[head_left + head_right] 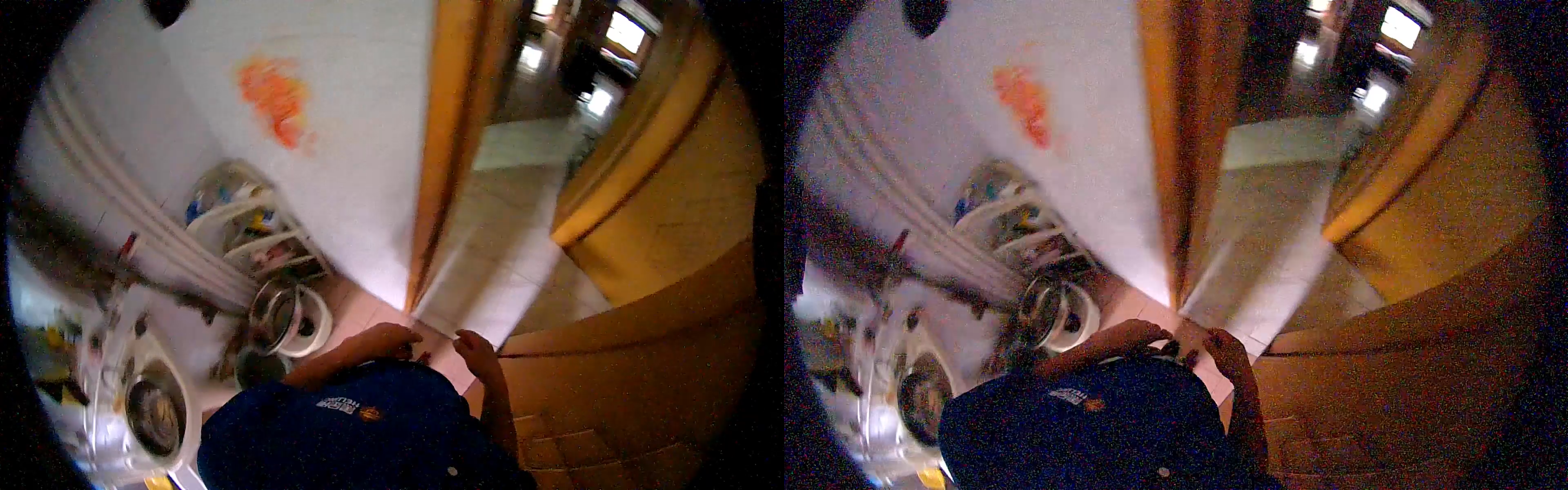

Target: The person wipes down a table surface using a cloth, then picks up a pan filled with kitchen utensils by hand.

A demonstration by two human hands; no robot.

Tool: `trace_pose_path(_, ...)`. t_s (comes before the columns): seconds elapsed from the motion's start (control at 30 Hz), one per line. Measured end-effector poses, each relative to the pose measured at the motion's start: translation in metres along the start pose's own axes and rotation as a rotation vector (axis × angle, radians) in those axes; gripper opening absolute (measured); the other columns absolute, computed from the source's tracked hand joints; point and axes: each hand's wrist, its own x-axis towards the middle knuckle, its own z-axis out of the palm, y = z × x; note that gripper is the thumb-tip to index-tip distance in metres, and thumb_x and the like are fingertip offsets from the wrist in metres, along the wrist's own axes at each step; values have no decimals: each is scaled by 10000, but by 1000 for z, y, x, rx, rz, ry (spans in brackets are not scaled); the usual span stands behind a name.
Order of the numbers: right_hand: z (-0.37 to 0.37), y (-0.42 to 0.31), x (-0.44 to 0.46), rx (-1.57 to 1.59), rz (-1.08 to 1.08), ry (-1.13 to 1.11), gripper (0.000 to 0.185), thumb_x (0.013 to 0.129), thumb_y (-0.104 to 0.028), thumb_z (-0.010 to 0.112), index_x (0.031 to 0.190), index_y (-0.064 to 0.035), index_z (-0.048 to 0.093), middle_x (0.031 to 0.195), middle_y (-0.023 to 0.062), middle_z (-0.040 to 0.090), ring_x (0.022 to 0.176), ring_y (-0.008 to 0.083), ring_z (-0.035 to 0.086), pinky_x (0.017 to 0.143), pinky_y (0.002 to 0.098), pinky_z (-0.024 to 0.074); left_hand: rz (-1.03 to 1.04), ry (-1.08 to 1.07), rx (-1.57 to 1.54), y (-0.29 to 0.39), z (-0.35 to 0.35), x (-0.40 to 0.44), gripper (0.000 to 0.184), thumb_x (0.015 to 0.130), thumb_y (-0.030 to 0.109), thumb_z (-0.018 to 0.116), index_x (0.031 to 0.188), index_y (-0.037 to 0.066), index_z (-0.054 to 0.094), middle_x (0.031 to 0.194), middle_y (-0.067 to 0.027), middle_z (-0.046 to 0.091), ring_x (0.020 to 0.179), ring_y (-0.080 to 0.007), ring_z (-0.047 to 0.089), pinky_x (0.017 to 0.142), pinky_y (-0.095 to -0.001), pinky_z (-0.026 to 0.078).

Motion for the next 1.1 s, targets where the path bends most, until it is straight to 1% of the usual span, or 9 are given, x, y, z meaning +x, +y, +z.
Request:
trace_pose_path(0.13,-80,41,43,-172,-121,69,362,972,-236,606,1244,3,614,1192,169,671,1089,319,646,951,374,500,135,-51,-12,35,-51,99,482,913,271,670,1347,87,566,1231,-175,651,1129,-364,614,945,-463,492)
trace_pose_path(0.2,-108,61,71,100,-83,116,349,964,-215,618,1245,-9,623,1167,163,683,1069,293,657,940,363,507,116,-143,64,38,-63,140,481,924,274,662,1356,90,558,1257,-180,639,1141,-369,607,964,-463,488)
trace_pose_path(0.27,-146,37,96,186,-21,127,360,956,-203,630,1251,2,620,1125,160,696,1011,249,679,914,351,521,269,46,-52,41,-72,184,432,957,360,627,1297,96,604,1180,-186,676,1067,-370,655,940,-461,521)
trace_pose_path(0.37,-208,19,152,284,9,66,393,952,-237,652,1219,49,615,1062,150,708,901,217,694,844,355,544,164,32,28,41,-100,249,441,967,342,614,1324,85,582,1223,-179,662,1073,-365,655,957,-462,509)
trace_pose_path(0.53,-302,2,245,103,-48,-123,434,961,-222,647,1278,64,572,1095,153,680,974,234,667,859,340,542,-48,97,-204,31,-114,329,479,967,271,619,1395,79,521,1346,-193,587,1215,-370,570,1023,-465,461)
trace_pose_path(0.67,-351,9,308,313,-24,-260,418,951,-213,652,1257,63,581,1052,145,682,941,213,660,867,331,535,-161,163,-190,78,-160,369,482,947,248,640,1379,61,533,1322,-194,602,1203,-369,577,1021,-456,461)
trace_pose_path(0.93,-338,-41,477,-70,-213,-655,380,967,-278,614,1221,4,634,1074,146,714,965,226,687,855,350,536,-451,333,-268,-14,-213,434,466,930,278,650,1337,66,571,1282,-193,626,1184,-374,584,1006,-459,464)
trace_pose_path(1.0,-339,-42,525,-168,-274,-695,398,977,-299,592,1227,9,629,1079,167,708,974,220,689,885,353,528,-406,574,-299,-53,-227,446,451,936,294,635,1331,84,579,1271,-187,633,1176,-376,585,1006,-462,462)
trace_pose_path(1.1,-370,-41,587,1,-94,-688,424,950,-203,644,1279,54,570,1089,153,689,971,235,675,890,362,543,-538,579,-257,-119,-269,475,472,942,320,628,1352,96,559,1294,-188,619,1185,-381,579,1019,-464,452)
